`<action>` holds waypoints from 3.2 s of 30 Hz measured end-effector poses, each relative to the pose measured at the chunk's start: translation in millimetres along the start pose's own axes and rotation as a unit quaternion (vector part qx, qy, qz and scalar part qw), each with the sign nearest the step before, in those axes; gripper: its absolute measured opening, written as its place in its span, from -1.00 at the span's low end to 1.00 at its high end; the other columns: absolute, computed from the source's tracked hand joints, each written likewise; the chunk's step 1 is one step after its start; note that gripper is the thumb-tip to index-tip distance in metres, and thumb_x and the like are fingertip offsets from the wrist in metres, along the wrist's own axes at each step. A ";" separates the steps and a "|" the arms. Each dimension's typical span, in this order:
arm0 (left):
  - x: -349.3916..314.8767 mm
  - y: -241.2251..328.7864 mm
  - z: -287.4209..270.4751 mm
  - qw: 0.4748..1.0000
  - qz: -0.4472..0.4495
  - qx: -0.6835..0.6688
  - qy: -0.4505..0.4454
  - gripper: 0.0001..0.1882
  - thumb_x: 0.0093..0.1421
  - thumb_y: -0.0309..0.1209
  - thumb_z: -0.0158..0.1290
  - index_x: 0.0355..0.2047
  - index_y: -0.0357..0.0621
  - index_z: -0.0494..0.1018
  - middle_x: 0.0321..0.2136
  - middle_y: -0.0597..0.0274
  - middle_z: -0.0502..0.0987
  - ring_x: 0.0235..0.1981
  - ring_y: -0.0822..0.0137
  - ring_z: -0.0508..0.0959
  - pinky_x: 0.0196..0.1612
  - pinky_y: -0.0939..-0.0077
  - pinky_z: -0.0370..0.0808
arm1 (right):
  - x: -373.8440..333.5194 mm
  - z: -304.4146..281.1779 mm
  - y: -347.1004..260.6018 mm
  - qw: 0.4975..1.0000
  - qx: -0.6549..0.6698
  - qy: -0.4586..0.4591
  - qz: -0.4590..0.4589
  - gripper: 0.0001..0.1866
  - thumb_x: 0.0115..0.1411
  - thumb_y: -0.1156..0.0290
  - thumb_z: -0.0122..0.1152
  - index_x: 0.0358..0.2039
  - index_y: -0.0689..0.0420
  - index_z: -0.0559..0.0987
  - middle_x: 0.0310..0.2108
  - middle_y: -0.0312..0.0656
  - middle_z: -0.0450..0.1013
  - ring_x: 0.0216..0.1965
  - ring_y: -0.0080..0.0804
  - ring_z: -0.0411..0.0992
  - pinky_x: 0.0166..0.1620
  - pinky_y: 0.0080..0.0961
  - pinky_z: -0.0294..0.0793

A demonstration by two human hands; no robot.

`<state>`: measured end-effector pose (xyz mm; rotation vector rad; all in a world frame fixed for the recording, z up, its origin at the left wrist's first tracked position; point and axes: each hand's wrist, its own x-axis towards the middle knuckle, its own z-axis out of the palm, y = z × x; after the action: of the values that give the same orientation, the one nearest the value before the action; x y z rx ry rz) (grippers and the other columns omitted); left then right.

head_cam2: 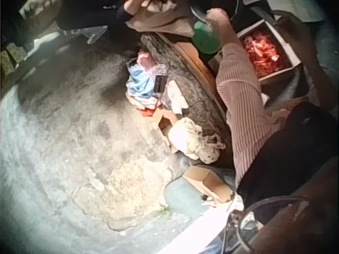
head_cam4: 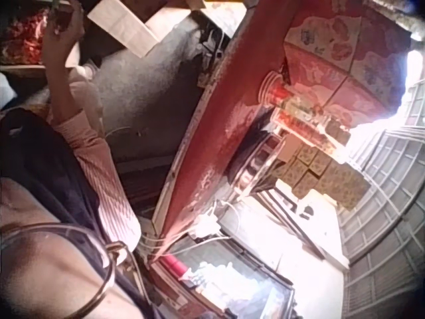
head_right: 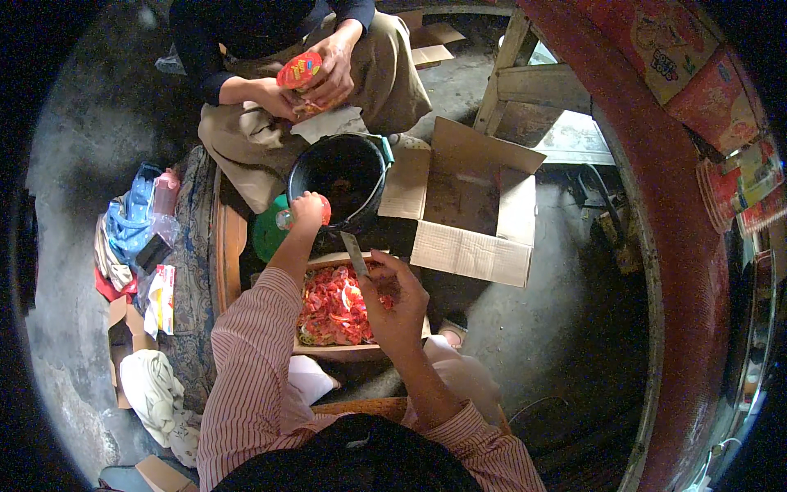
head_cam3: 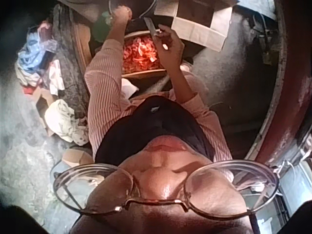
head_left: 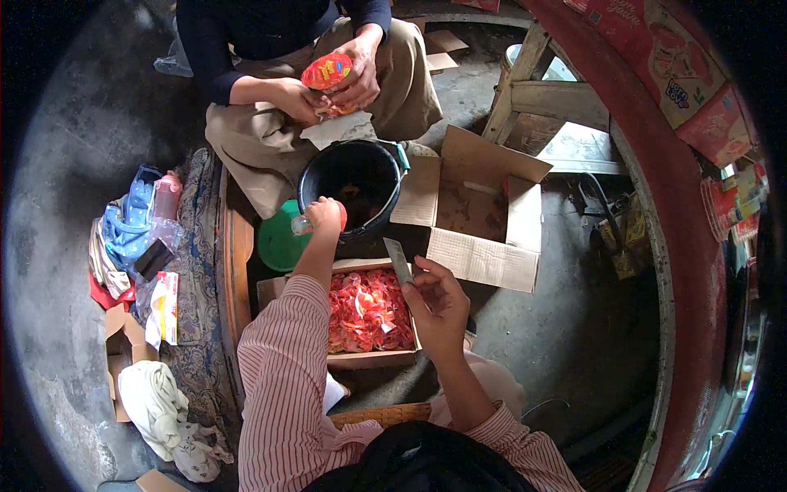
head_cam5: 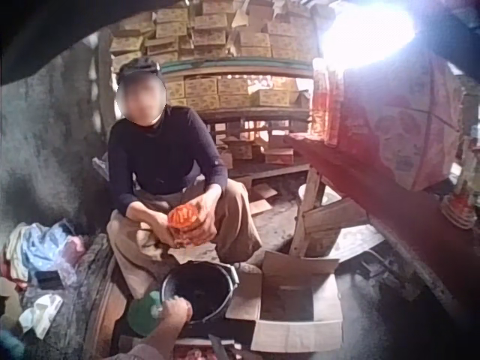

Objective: The person handles product lids and packaging, placing red lids onto small containers or within a box, and moving packed items between boxes and a bucket.

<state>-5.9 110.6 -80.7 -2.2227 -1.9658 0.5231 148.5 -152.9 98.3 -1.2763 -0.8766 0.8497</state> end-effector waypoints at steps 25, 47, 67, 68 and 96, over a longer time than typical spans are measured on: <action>-12.2 -27.9 -21.1 0.991 0.023 -0.112 -0.073 -0.48 -0.13 -0.44 0.20 -0.12 -0.04 0.27 -0.18 0.09 0.39 -0.12 0.11 0.45 -0.17 0.27 0.46 | -2.9 7.0 -6.3 1.000 -0.010 -0.024 -0.009 -0.63 0.01 0.66 0.15 -0.11 0.23 0.42 -0.43 -0.30 0.39 -0.42 -0.69 0.35 -0.31 -0.75 0.39; -0.2 -29.7 7.3 0.984 -0.027 -0.176 -0.001 -0.49 -0.26 -0.29 0.30 -0.22 -0.03 0.47 -0.26 0.24 0.52 -0.22 0.27 0.54 -0.22 0.45 0.49 | -4.6 7.7 -6.6 1.000 0.014 -0.019 -0.011 -0.63 0.00 0.65 0.17 -0.11 0.21 0.43 -0.43 -0.29 0.40 -0.39 -0.67 0.36 -0.30 -0.73 0.39; -47.9 -32.0 1.2 0.968 0.014 -0.249 -0.009 -0.50 -0.08 -0.41 0.16 -0.09 0.00 0.28 -0.17 0.07 0.41 -0.12 0.08 0.45 -0.12 0.19 0.42 | -4.5 7.8 -3.1 0.999 -0.024 -0.012 -0.036 -0.65 -0.02 0.61 0.18 -0.15 0.21 0.45 -0.49 -0.24 0.45 -0.46 -0.60 0.42 -0.35 -0.65 0.43; -51.1 -32.2 4.1 0.952 0.004 -0.306 -0.008 -0.46 -0.13 -0.36 0.19 -0.10 -0.06 0.27 -0.19 0.04 0.42 -0.13 0.06 0.45 -0.13 0.19 0.42 | -4.7 7.2 -2.6 0.999 -0.024 -0.011 -0.041 -0.65 -0.01 0.61 0.18 -0.15 0.21 0.45 -0.48 -0.24 0.45 -0.46 -0.60 0.41 -0.36 -0.65 0.42; -422.1 -98.0 -173.9 0.462 0.086 -0.872 0.139 -0.49 -0.02 -0.63 0.07 -0.04 -0.21 0.18 -0.19 0.16 0.43 -0.21 0.40 0.47 -0.21 0.51 0.46 | -150.7 7.6 -67.2 0.981 0.170 -0.079 -0.039 -0.75 0.03 0.66 0.13 -0.24 0.22 0.42 -0.41 -0.30 0.41 -0.39 -0.64 0.37 -0.32 -0.71 0.36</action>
<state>-77.6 -266.5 185.1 -2.4118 -1.9215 -2.9597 79.9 -292.0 155.0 -0.8806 -0.8562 1.0013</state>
